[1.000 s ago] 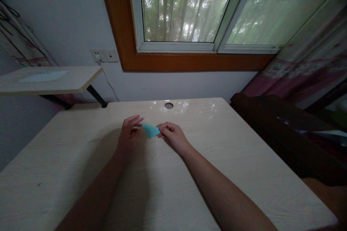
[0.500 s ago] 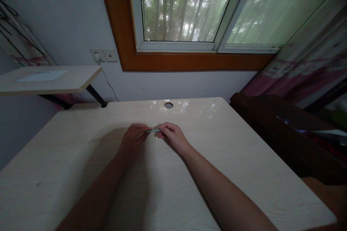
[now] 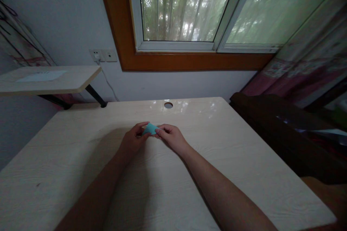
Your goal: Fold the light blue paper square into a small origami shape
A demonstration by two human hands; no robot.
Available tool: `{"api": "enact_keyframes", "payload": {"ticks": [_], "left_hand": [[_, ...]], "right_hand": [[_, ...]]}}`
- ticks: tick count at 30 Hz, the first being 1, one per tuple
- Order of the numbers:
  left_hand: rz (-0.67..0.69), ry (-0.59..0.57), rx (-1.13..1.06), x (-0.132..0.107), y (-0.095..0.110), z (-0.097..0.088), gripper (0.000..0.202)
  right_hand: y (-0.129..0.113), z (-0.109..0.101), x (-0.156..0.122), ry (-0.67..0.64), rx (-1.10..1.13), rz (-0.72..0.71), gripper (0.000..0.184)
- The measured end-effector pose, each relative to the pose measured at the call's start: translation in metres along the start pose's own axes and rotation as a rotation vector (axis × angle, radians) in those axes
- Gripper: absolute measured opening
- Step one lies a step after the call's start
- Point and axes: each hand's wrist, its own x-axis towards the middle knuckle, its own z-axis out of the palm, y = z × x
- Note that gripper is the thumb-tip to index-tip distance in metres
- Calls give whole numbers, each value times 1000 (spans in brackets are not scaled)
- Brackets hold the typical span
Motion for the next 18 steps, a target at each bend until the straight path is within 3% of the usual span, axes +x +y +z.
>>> {"api": "enact_keyframes", "payload": {"ticks": [6, 13, 18], "left_hand": [[-22, -4, -8, -1, 2, 0, 49], [-1, 1, 80, -1, 3, 1, 46], [-22, -18, 30, 0, -1, 1, 45]], "right_hand": [[-2, 0, -1, -11, -54, 4, 29], [-1, 2, -1, -14, -271, -74, 16], [-2, 1, -1, -40, -258, -74, 21]]}}
